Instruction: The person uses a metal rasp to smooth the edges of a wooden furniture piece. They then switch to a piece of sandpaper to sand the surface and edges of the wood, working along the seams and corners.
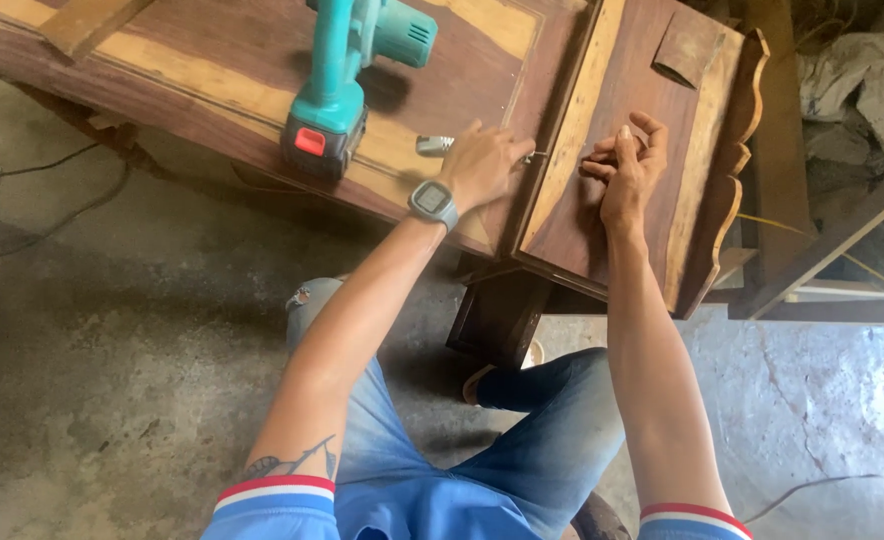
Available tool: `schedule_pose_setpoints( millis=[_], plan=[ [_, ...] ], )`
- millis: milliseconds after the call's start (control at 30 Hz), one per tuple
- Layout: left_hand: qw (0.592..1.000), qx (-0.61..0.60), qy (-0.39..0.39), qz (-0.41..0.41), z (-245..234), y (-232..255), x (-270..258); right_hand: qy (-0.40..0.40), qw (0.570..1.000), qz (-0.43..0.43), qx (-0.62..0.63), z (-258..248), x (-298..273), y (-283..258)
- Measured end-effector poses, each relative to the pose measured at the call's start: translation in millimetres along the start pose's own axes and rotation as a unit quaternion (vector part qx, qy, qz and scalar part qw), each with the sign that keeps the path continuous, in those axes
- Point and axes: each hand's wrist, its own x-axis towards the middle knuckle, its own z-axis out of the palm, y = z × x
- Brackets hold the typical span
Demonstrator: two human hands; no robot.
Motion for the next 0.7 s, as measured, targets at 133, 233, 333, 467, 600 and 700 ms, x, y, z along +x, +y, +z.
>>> schedule_pose_setpoints(
  millis=[133,233,333,467,600,700],
  plan=[
    [1.000,0.012,-0.004,0.007,-0.1,1.6,9.6,0.001,1.000,-0.003,0.009,-0.6,-0.7,1.4],
    [0.998,0.055,0.014,0.040,6.8,-4.9,13.9,-0.002,1.000,-0.010,0.001,0.9,-0.3,0.7],
    [0.996,0.060,0.017,0.064,-7.7,-2.6,13.5,-0.009,1.000,-0.020,-0.009,1.8,-1.5,-1.2],
    [0.992,0.064,-0.088,0.066,-59.3,16.6,10.0,-0.014,1.000,0.002,-0.009,8.5,-7.9,-21.3],
    [0.982,0.044,-0.175,0.055,-80.2,27.3,-4.0,-0.017,1.000,0.018,-0.013,11.7,-10.8,-31.5],
    [0.982,0.048,-0.162,0.081,-78.7,28.4,-21.0,-0.020,1.000,0.014,-0.012,12.1,-11.5,-31.6]
  ],
)
